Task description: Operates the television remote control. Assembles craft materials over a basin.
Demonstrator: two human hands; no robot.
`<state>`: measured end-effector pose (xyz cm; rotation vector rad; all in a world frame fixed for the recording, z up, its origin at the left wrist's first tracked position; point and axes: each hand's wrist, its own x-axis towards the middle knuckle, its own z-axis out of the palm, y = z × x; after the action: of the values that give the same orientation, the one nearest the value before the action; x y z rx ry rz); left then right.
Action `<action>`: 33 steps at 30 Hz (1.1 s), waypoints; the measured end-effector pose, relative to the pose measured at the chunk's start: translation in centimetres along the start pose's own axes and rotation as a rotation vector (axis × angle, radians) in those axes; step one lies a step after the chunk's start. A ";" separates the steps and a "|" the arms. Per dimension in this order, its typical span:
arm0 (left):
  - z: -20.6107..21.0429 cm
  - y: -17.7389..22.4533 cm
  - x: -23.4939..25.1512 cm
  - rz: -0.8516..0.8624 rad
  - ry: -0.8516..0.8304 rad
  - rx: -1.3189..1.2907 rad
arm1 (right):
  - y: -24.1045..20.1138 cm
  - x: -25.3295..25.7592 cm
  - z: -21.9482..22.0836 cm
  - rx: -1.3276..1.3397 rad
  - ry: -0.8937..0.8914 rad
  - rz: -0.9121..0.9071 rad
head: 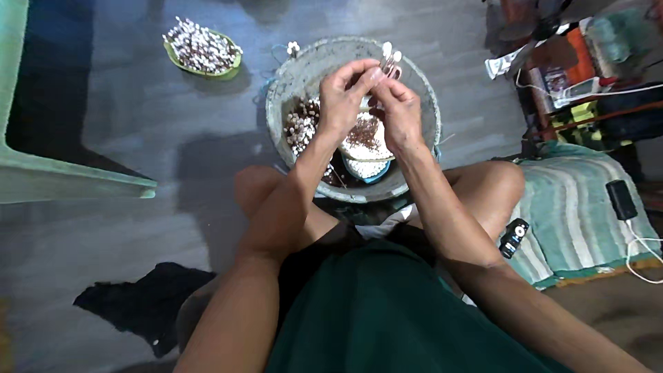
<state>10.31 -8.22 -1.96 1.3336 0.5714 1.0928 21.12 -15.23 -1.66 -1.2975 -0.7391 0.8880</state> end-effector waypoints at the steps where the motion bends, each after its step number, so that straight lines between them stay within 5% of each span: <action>1: -0.1 -0.1 0.0 -0.017 -0.009 -0.008 | 0.0 0.0 0.0 -0.002 -0.004 0.001; 4: -0.7 -0.1 0.7 -0.077 -0.023 -0.089 | 1.1 -0.2 -0.7 -0.086 -0.100 -0.023; 10: -3.1 1.1 2.1 -0.181 0.037 -0.203 | 13.3 -4.6 -5.9 -1.030 -0.655 -0.004; 16: -3.6 1.4 2.2 -0.175 0.050 -0.204 | 18.9 -6.3 -5.4 -1.191 -0.958 0.017; 21: -4.0 1.5 2.5 -0.153 0.052 -0.165 | 20.0 -6.3 -4.6 -1.153 -0.950 -0.148; 25: -4.3 1.7 2.5 -0.139 0.069 -0.139 | 19.6 -6.2 -3.8 -1.039 -0.749 -0.271; 33: -4.9 1.3 2.7 -0.046 0.036 0.041 | 17.9 -5.4 -4.5 -0.581 -0.188 -0.007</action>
<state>6.94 -3.67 -1.11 1.3319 0.6515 1.0745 20.01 -21.38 -19.90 -1.7299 -1.2087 0.8249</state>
